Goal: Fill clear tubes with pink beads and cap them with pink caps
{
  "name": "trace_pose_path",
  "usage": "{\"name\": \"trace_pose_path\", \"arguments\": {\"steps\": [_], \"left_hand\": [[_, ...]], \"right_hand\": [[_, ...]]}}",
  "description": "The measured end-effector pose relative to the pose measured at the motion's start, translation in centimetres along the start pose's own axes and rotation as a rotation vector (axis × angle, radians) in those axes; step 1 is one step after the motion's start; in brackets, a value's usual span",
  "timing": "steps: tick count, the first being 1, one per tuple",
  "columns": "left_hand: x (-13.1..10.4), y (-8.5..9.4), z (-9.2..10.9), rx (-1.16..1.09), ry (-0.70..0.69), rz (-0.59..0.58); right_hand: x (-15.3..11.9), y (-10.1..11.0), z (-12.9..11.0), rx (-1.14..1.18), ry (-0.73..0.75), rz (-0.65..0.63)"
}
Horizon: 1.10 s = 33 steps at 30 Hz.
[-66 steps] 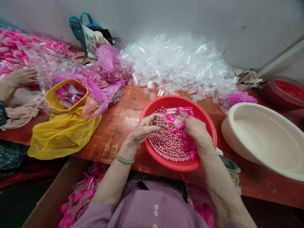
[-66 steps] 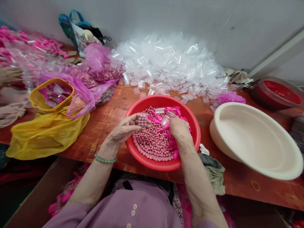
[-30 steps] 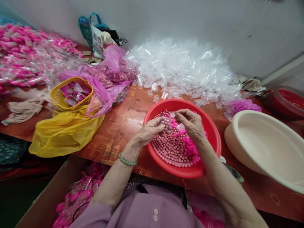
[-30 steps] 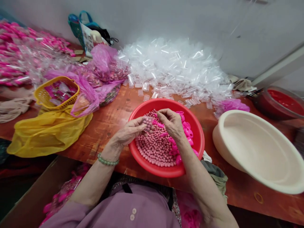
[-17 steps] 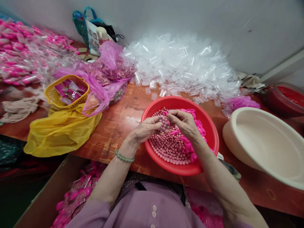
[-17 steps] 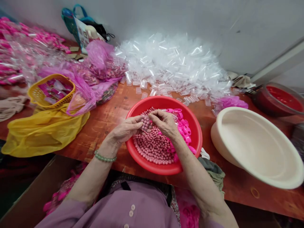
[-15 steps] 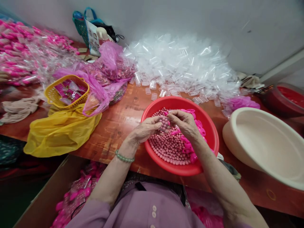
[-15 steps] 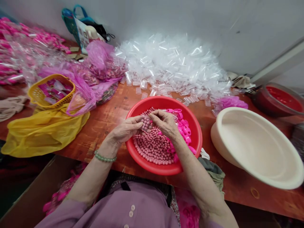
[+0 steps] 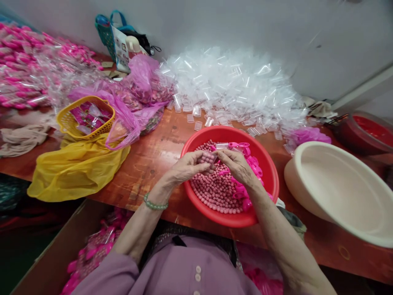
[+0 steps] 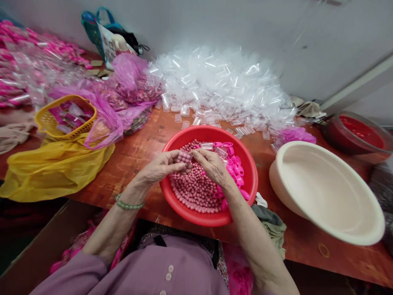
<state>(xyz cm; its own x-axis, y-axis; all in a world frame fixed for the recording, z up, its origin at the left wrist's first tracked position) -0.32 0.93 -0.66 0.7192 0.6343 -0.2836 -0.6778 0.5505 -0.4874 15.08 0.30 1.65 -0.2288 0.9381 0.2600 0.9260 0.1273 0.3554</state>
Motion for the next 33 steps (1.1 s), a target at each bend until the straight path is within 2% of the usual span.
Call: {"name": "trace_pose_path", "arguments": {"steps": [3,7,13,18,20,24,28,30,33], "left_hand": [[0.0,-0.4,0.2,0.068,0.008,-0.007],[-0.2,-1.0,0.4,0.126,-0.080,0.039],[0.4,-1.4,-0.4,0.001,-0.028,-0.044],[0.6,-0.4,-0.7,-0.086,-0.008,-0.043],[0.7,0.0,-0.6,-0.116,-0.006,-0.053],[1.2,0.6,-0.4,-0.152,0.019,-0.059],[2.1,1.0,-0.2,-0.147,-0.040,0.078],[2.3,1.1,-0.2,-0.121,-0.081,0.161],[2.4,0.9,-0.2,-0.102,-0.108,0.220]], "right_hand": [[0.0,0.0,-0.2,0.032,0.010,0.024],[-0.1,0.1,-0.6,0.029,0.032,0.022],[-0.2,0.0,-0.8,0.025,0.019,0.016],[-0.1,0.4,-0.3,-0.020,0.012,0.023],[0.0,1.2,0.2,-0.110,0.021,0.068],[-0.2,3.4,1.2,-0.437,0.066,0.185],[-0.8,5.2,2.0,-0.591,0.069,0.251],[-0.8,5.2,2.4,-0.643,0.033,0.176],[-0.3,3.5,3.2,-0.816,-0.010,-0.105]]}}
Point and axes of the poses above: each hand's wrist, its own x-axis towards the middle knuckle, its own y-axis out of the back of the hand, z = x × y, the point moved 5 cm from there along x, towards the middle knuckle, and after that the axes turned 12 degrees about y, right-handed, at the moved point
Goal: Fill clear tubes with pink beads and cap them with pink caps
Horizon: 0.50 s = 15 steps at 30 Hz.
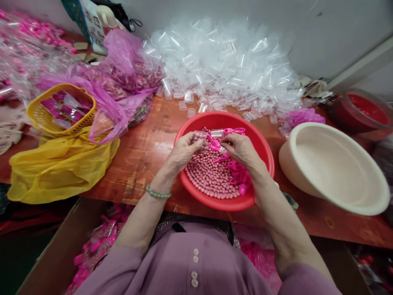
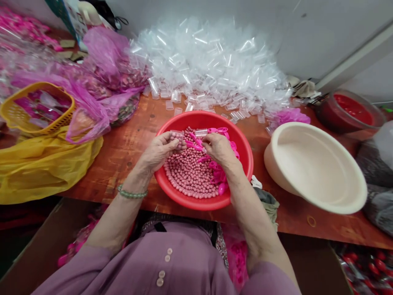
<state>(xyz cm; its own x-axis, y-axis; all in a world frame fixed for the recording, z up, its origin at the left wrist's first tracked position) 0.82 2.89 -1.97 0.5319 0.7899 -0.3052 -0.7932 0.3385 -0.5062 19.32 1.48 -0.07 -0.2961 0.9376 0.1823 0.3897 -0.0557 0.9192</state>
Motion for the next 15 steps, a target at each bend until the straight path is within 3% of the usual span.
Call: {"name": "trace_pose_path", "arguments": {"steps": [3,5,8,12,15], "left_hand": [[-0.1,0.0,0.2,-0.015,-0.006,0.034],[-0.2,0.1,0.4,-0.029,-0.019,0.065],[-0.3,0.2,0.6,-0.040,-0.048,0.109],[-0.3,0.0,0.6,-0.033,-0.035,0.117],[-0.2,-0.1,0.5,-0.041,-0.023,0.112]], "right_hand": [[1.2,-2.2,-1.2,-0.221,0.079,-0.261],[2.0,-3.3,-1.7,-0.325,0.093,-0.357],[2.7,-3.1,-1.6,-0.377,0.032,-0.357],[2.3,-0.8,-0.1,-0.336,-0.097,-0.269],[1.5,-0.3,0.8,-0.291,-0.147,-0.363]]}}
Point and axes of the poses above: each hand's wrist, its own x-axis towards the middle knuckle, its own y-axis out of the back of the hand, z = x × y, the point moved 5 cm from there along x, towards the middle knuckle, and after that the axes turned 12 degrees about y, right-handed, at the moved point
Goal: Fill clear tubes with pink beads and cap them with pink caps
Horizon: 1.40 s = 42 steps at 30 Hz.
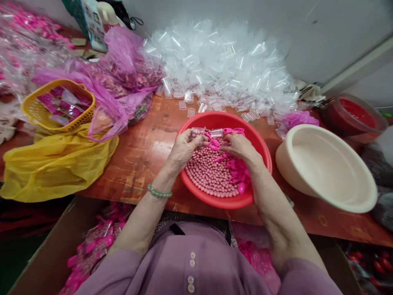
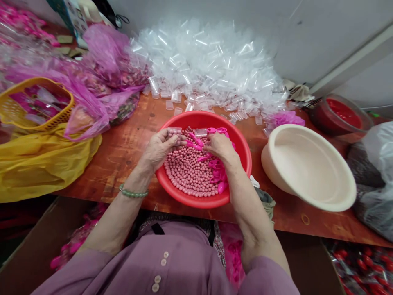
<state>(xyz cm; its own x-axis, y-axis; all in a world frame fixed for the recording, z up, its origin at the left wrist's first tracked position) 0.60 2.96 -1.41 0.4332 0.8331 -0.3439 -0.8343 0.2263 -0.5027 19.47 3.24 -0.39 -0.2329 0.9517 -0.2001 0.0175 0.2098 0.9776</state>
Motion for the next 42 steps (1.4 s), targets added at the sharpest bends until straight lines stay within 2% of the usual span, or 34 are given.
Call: {"name": "trace_pose_path", "arguments": {"steps": [2,4,8,10,13,16,19,24,29,32,37,42], "left_hand": [[0.0,0.0,0.0,-0.006,0.003,-0.007],[0.0,0.0,-0.1,-0.012,0.002,-0.014],[0.0,0.0,0.0,-0.020,0.005,-0.011],[0.0,0.1,0.0,-0.017,0.001,-0.002],[0.0,0.1,0.0,-0.002,-0.011,-0.006],[0.1,0.1,0.0,0.004,-0.023,-0.018],[0.1,0.1,0.0,0.003,-0.021,-0.011],[0.2,0.0,0.0,0.020,-0.029,0.024],[0.0,0.2,0.5,0.053,-0.126,0.181],[-0.2,0.2,0.7,0.097,-0.176,0.225],[-0.2,-0.1,0.4,0.087,-0.132,0.127],[-0.3,-0.3,0.5,0.051,-0.112,0.024]], "right_hand": [[-0.2,-0.5,-0.1,0.020,0.032,-0.068],[-0.3,-0.7,-0.6,-0.005,0.044,-0.077],[-0.4,-0.3,-1.9,-0.206,-0.022,0.064],[-0.2,-0.4,-3.1,-0.237,0.046,0.091],[0.6,-1.5,-4.8,-0.192,0.181,0.039],[1.6,-2.9,-4.8,-0.065,0.172,0.017],[2.2,-3.4,-3.7,0.030,0.118,0.060],[1.8,-2.1,-2.7,0.129,0.142,0.138],[0.0,0.0,-3.6,0.532,0.348,0.369],[-1.2,0.5,-4.1,0.554,0.436,0.452],[-2.5,1.0,-3.8,0.667,0.399,0.552],[-2.4,0.9,-3.5,1.116,0.280,0.656]]}}
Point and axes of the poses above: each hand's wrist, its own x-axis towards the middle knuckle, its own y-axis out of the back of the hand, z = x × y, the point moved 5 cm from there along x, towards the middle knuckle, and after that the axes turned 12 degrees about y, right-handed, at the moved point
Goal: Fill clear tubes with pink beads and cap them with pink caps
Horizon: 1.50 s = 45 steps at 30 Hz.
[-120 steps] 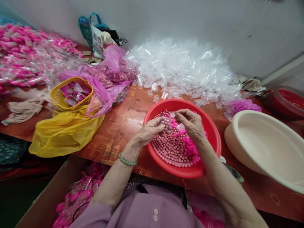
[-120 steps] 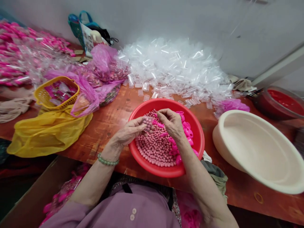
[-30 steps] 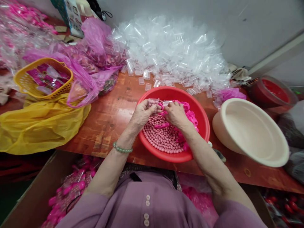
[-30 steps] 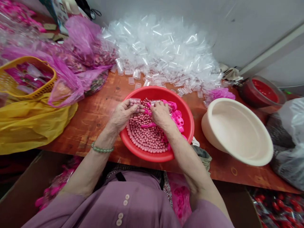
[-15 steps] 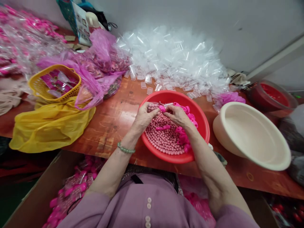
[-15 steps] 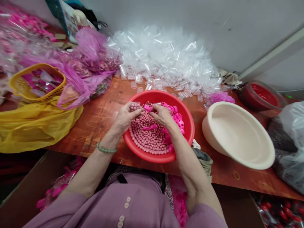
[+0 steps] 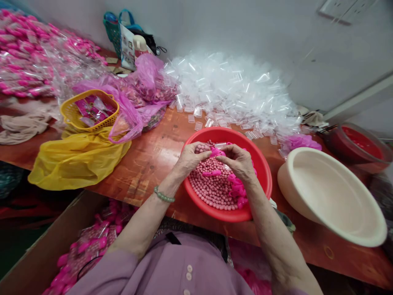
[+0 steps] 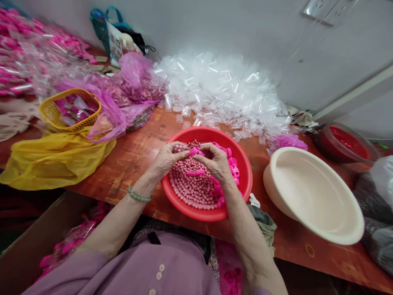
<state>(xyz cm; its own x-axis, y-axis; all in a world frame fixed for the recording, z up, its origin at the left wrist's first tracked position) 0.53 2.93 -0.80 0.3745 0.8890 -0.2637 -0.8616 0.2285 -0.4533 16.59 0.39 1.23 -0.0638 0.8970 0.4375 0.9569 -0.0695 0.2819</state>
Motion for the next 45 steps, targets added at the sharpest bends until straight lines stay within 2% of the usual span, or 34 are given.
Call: {"name": "trace_pose_path", "arguments": {"steps": [3,8,12,16,20,26,35,41,45], "left_hand": [[0.0,-0.1,0.0,-0.002,0.005,-0.030],[0.2,0.1,-0.3,0.012,0.009,-0.073],[0.3,0.2,-0.5,0.037,0.008,-0.098],[0.2,-0.1,-1.0,0.057,0.051,-0.167],[0.0,-0.4,-1.3,0.172,0.099,-0.234],[-0.2,-1.1,-1.3,0.239,0.145,-0.361],[-0.1,-1.0,-1.4,0.207,0.162,-0.379],[-0.4,-1.1,-1.3,0.138,0.239,-0.402],[0.0,-0.9,-1.5,0.039,0.274,-0.374]], "right_hand": [[0.0,-0.6,-0.1,0.141,-0.058,0.062],[-0.1,-1.3,0.1,0.188,-0.098,0.035],[-0.2,-1.4,0.1,0.179,-0.046,0.040],[-0.2,-0.8,-0.4,0.141,-0.023,0.093],[-0.1,0.1,-0.9,0.092,-0.007,0.176],[0.3,-1.3,-2.1,-0.093,0.120,0.046],[0.5,-1.5,-1.5,-0.147,0.172,-0.022],[0.4,-1.5,-2.1,-0.272,0.237,-0.216],[-0.1,-2.8,-2.8,-0.506,0.376,-0.366]]}}
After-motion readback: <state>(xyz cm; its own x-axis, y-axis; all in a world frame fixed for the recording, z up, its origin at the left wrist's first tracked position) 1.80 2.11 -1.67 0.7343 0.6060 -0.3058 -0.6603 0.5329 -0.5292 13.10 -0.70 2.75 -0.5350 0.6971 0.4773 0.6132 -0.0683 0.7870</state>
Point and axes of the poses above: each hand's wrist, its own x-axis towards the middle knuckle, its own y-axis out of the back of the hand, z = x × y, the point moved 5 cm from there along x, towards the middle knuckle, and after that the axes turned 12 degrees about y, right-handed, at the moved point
